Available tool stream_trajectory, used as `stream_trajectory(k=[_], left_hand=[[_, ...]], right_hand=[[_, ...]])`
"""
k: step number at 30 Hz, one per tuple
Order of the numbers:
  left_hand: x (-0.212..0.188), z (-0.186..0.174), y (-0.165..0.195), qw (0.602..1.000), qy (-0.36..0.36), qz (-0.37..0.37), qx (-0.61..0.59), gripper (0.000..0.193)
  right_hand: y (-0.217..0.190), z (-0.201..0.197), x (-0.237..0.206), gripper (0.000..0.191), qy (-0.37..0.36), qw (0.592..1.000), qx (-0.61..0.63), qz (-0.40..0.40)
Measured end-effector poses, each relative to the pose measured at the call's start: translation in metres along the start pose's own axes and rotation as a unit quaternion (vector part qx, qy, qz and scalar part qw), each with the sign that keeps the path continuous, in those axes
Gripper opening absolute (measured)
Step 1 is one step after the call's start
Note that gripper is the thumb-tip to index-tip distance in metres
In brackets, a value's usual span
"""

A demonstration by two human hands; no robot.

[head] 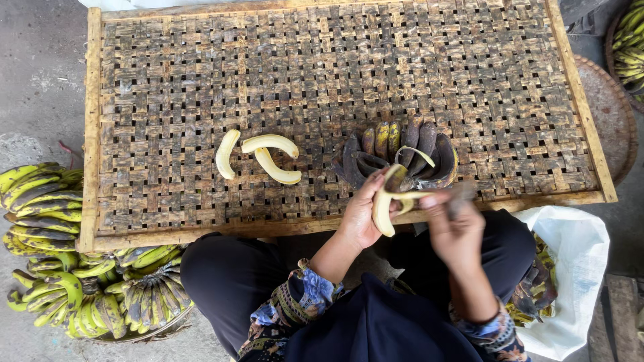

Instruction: The person sits on the floor and peels bananas one at a time with a small knife, cutting the peel and pulling it off by hand. Peeled bananas are placed in a pile on the left of the woven tray and discarded peels are set aside to the right.

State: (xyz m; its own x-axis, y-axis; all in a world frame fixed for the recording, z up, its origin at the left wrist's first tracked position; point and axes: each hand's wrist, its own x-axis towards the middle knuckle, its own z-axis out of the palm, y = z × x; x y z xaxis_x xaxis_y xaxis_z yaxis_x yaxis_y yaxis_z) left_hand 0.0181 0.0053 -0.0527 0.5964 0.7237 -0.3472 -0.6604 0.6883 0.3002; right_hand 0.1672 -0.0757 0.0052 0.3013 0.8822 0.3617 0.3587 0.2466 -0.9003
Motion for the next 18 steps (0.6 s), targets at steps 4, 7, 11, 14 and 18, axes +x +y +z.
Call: stream_trajectory(k=[4,7,11,14,18], left_hand=[[0.009,-0.014,-0.002,0.996,-0.09,-0.018,0.011,0.046],[0.019,-0.026,0.001,0.997,-0.07,-0.002,-0.037,0.047],[0.032,-0.034,0.018,0.996,-0.016,0.083,0.036,0.05],[0.032,-0.033,0.031,0.987,-0.027,0.144,0.067,0.056],[0.023,-0.022,0.036,0.982,-0.086,0.166,-0.008,0.066]], right_hand=[[0.015,-0.071,0.001,0.005,0.178,0.968,0.156,0.087],[0.033,-0.139,-0.02,0.008,0.279,0.959,0.042,0.001],[0.055,-0.218,-0.069,0.01,0.24,0.931,-0.275,0.018],[0.074,-0.243,-0.09,0.016,0.18,0.874,-0.434,0.123],[0.079,-0.236,-0.094,0.031,0.117,0.78,-0.556,0.264]])
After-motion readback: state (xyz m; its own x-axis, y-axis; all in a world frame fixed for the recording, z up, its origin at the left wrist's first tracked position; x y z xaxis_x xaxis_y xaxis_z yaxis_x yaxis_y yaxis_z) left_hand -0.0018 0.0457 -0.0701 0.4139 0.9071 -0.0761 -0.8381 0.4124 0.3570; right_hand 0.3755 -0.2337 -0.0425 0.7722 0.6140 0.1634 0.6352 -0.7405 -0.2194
